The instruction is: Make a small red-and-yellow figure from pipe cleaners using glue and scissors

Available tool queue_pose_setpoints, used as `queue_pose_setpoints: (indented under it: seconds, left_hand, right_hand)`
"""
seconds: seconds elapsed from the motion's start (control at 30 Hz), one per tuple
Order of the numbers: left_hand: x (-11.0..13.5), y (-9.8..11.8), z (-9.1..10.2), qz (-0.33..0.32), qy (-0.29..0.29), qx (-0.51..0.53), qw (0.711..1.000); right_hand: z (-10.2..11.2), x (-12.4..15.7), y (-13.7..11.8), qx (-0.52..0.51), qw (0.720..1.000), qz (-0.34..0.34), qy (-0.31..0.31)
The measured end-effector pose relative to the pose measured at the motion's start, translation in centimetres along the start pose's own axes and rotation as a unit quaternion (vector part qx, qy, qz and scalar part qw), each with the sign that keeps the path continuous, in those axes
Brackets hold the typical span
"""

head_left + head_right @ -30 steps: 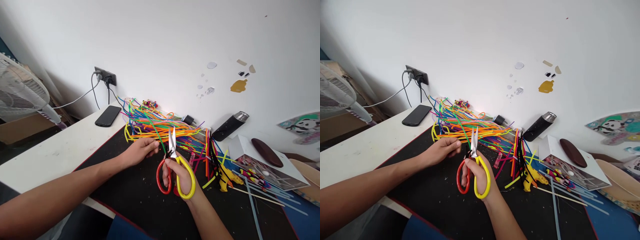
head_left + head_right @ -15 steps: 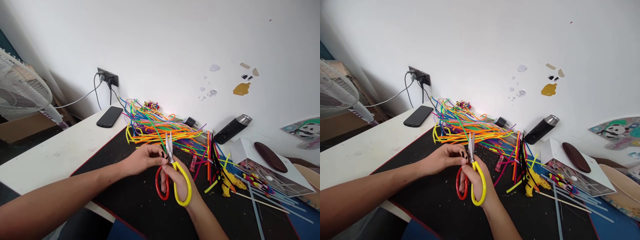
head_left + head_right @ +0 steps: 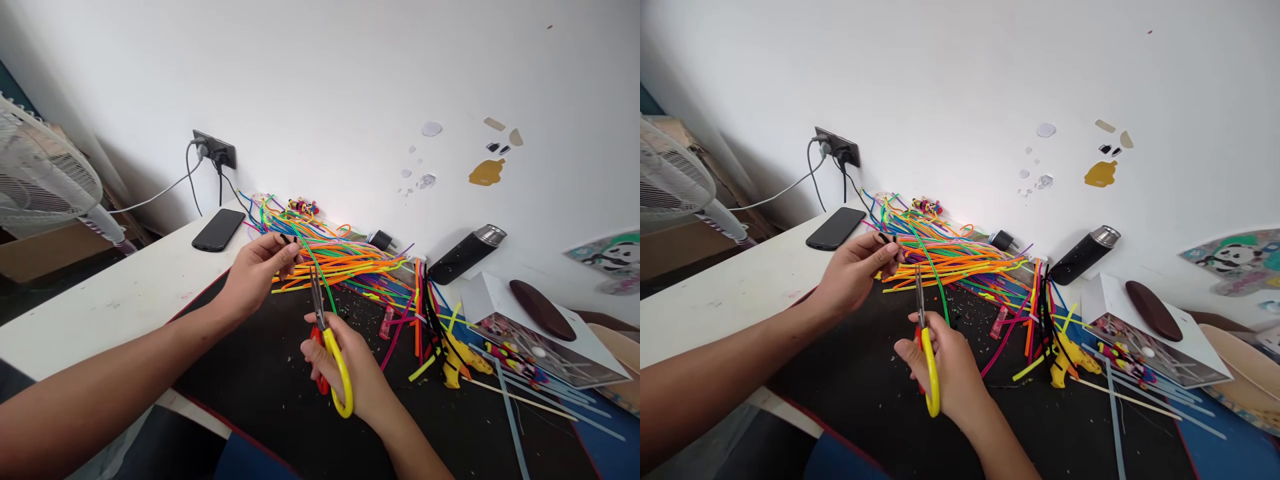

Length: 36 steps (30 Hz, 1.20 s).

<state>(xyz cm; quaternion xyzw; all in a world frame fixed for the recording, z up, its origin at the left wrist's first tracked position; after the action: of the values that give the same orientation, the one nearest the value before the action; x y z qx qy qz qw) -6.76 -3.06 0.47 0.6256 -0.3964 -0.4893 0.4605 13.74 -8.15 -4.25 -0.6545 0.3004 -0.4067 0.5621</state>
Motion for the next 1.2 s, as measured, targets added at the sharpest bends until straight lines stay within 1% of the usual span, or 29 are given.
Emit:
queue_pose_setpoints:
  seconds: [0.13, 0.2, 0.23, 0.3, 0.4, 0.47, 0.53, 0.73, 0.8, 0.87, 0.93, 1.03, 1.13, 1.2]
  left_hand:
    - [1.4, 2.5, 0.7, -0.103, 0.086, -0.051, 0.990]
    - [2.3, 3.4, 0.8, -0.139, 0.107, -0.061, 0.983]
    - [2.7, 3.7, 0.7, -0.140, 0.103, -0.066, 0.983]
    - [3.2, 3.6, 0.3, -0.119, 0.046, -0.082, 0.988]
    - [3.1, 2.5, -0.7, -0.065, -0.085, -0.088, 0.990]
    - [2.9, 1.5, -1.3, -0.022, -0.155, -0.079, 0.984]
    - [2.6, 0.6, -1.8, 0.009, -0.188, -0.075, 0.979]
    - [2.5, -1.4, -2.5, 0.047, -0.238, -0.146, 0.959]
    - [2.6, -1.9, -2.6, 0.058, -0.242, -0.144, 0.958]
    - [2.7, -2.1, -2.5, 0.064, -0.240, -0.133, 0.960]
    - [2.7, -2.3, -2.5, 0.062, -0.238, -0.128, 0.961]
    - [2.8, -2.4, -2.5, 0.048, -0.240, -0.121, 0.962]
    - [2.9, -2.3, -2.5, 0.028, -0.233, -0.109, 0.966]
    - [3.1, -2.2, -2.6, 0.014, -0.227, -0.113, 0.967]
  right_hand:
    - [-0.8, 0.4, -0.1, 0.002, 0.999, -0.005, -0.039]
    - [-1.2, 0.3, -0.2, 0.051, 0.998, -0.003, -0.042]
    - [-1.4, 0.2, -0.3, 0.093, 0.995, 0.003, -0.037]
    - [-1.9, -0.1, -0.7, 0.197, 0.980, 0.021, -0.016]
    - [-2.7, -0.6, -1.3, 0.335, 0.940, 0.062, -0.001]
    - [-3.0, -0.6, -1.5, 0.380, 0.921, 0.087, -0.010]
    - [-3.0, -0.5, -1.5, 0.395, 0.912, 0.106, -0.016]
    - [-1.8, 0.1, -0.9, 0.382, 0.910, 0.158, -0.007]
    - [-1.6, 0.2, -0.7, 0.380, 0.908, 0.174, -0.008]
    - [-1.5, 0.2, -0.8, 0.358, 0.915, 0.186, -0.013]
    - [-1.3, 0.2, -1.2, 0.308, 0.930, 0.199, -0.010]
    - [-0.8, 0.4, -1.8, 0.204, 0.957, 0.202, 0.026]
    - [0.0, 0.3, -2.1, 0.107, 0.978, 0.165, 0.071]
    - [0.4, 0.2, -2.0, 0.060, 0.986, 0.134, 0.084]
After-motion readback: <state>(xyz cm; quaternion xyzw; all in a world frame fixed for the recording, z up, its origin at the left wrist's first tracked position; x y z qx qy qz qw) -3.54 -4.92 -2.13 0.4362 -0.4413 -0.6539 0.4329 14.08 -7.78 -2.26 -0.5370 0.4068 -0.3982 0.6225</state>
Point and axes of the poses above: each hand's wrist, its own x-axis away from the middle knuckle, its own z-axis out of the back of the hand, y = z × x, the point moved 2 cm from there along -x, towards the middle knuckle, and after that the axes turned 13 degrees about -x, right-handed, at the moved point
